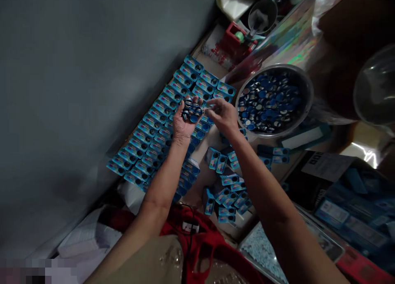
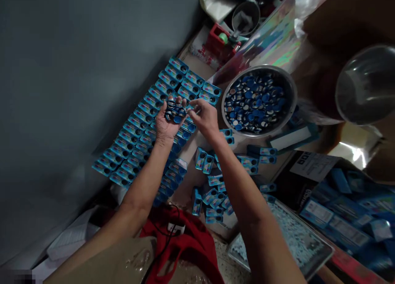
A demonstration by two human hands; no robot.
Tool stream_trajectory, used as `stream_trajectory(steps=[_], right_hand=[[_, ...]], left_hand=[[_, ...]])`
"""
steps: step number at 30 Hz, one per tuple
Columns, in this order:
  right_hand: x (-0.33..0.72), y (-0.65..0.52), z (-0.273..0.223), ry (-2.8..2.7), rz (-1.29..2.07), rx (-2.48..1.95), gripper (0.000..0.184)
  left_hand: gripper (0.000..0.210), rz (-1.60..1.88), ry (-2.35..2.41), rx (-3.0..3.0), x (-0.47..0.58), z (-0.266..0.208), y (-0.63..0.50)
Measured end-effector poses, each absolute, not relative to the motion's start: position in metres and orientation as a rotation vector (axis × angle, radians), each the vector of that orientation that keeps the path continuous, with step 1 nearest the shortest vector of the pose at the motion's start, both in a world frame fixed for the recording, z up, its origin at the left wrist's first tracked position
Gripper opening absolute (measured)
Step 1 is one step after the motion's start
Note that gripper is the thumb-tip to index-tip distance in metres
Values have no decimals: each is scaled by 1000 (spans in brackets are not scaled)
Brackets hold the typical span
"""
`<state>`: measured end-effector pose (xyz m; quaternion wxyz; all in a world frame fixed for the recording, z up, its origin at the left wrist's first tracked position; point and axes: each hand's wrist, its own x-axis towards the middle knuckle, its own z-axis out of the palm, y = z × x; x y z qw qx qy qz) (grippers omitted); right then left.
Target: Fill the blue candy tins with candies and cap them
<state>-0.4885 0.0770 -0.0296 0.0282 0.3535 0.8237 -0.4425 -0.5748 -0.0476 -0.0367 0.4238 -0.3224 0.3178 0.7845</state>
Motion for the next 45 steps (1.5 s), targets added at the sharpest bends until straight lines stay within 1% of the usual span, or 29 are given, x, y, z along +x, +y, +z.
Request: stream_trajectory(steps=[1,3,7,9,13,16,19,22,24,26,28,31,34,35,38,40,42,45], right_hand=[[-488,73,-28,2560,-1434,1083,25],[-488,67,-28,2567,-1429,1097,23],[-486,60,-30,2593,-1164,1203,22],[-483,59,-29,2610,-1108,1224,22],[-476,62,-27,2557,-1311,1253,25],[-472,62,-31,2450,-1440,1372,28],[-469,60,-38,2386,-1475,1464,32],[-462,64,-44,2374,-1458,1546,30],[-457,74,-48,2449,-1352,1624,28],[-455,85,-54,2554,-1149,1645,26],[-456,95,-59,2598,-991,1554,22],[-465,100,-65,2567,-853,1361,15],[-478,106,-69,2479,-676,1323,3],[-481,111,-71,2431,-648,1330,5],[-488,126,-78,2342,-677,1333,28],[-489,133,-80,2365,-727,1339,36],[-487,130,-75,2411,-761,1351,38],[-482,106,-57,2505,-839,1385,32]], left_hand=[[33,1957,784,-807,-572,-39,-47],[34,1951,748,-814,-565,-43,-45],[38,1938,689,-845,-553,-47,-40],[38,1940,673,-853,-550,-47,-38],[36,1929,700,-876,-549,-43,-35],[37,1914,718,-891,-549,-42,-33],[38,1943,687,-893,-546,-42,-31],[39,1963,679,-916,-544,-39,-32],[40,1971,668,-916,-546,-36,-34],[40,1982,649,-890,-551,-33,-38],[41,1984,658,-869,-559,-30,-42],[42,1992,684,-848,-573,-27,-45],[42,2007,684,-823,-581,-31,-45],[42,2005,691,-818,-583,-33,-44],[41,1984,727,-805,-584,-41,-42],[42,1984,726,-798,-582,-44,-41],[42,1994,715,-792,-580,-45,-41],[40,2010,736,-786,-577,-43,-41]])
